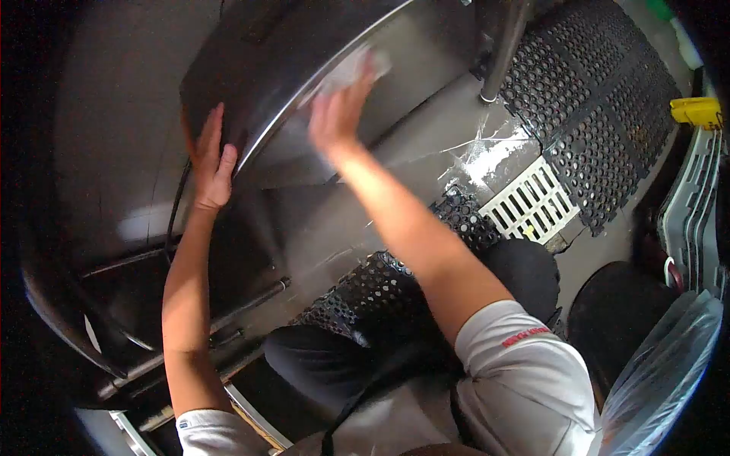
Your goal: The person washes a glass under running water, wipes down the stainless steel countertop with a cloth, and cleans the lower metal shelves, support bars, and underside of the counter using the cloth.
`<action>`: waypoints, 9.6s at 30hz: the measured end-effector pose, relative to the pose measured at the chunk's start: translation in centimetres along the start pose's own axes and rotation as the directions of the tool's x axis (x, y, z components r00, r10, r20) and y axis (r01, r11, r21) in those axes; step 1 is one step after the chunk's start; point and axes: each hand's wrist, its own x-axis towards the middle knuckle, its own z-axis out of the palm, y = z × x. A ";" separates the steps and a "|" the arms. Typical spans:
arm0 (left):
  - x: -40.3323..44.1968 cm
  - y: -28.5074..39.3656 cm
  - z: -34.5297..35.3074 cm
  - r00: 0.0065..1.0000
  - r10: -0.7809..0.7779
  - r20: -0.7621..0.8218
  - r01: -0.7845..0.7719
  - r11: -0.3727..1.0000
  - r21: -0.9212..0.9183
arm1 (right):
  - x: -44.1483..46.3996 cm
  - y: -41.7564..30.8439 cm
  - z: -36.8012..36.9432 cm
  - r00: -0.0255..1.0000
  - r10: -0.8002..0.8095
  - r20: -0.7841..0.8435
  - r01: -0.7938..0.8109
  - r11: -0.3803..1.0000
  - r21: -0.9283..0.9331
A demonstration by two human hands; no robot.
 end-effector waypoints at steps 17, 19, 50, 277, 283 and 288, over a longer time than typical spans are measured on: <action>0.2 0.6 0.3 0.999 -0.039 0.029 0.040 0.999 -0.008 | 4.8 -0.5 -2.0 0.954 0.274 -0.124 -0.268 0.961 0.062; 0.5 0.6 0.4 0.999 -0.051 0.011 0.051 0.999 -0.014 | 9.4 5.8 -3.4 0.921 0.296 -0.252 -0.299 0.954 0.026; 0.0 0.8 0.0 0.992 -0.110 -0.064 0.112 0.993 0.027 | 3.5 12.0 -3.9 0.770 0.606 -0.199 -0.559 0.791 0.249; -21.4 10.6 5.0 0.653 -0.708 0.269 0.020 -0.338 -0.941 | -8.9 -21.7 -6.0 -0.063 0.068 0.996 -0.765 0.637 -0.092; -20.5 12.1 3.9 0.884 -0.294 0.364 -0.141 -0.909 -0.392 | -7.0 -19.1 -5.4 -0.006 0.178 0.984 -0.972 0.228 -0.047; -21.5 12.9 6.4 0.918 -0.324 0.227 -0.325 -0.945 -0.034 | -13.2 -16.9 -4.8 -0.204 0.296 0.933 -0.972 -0.171 -0.159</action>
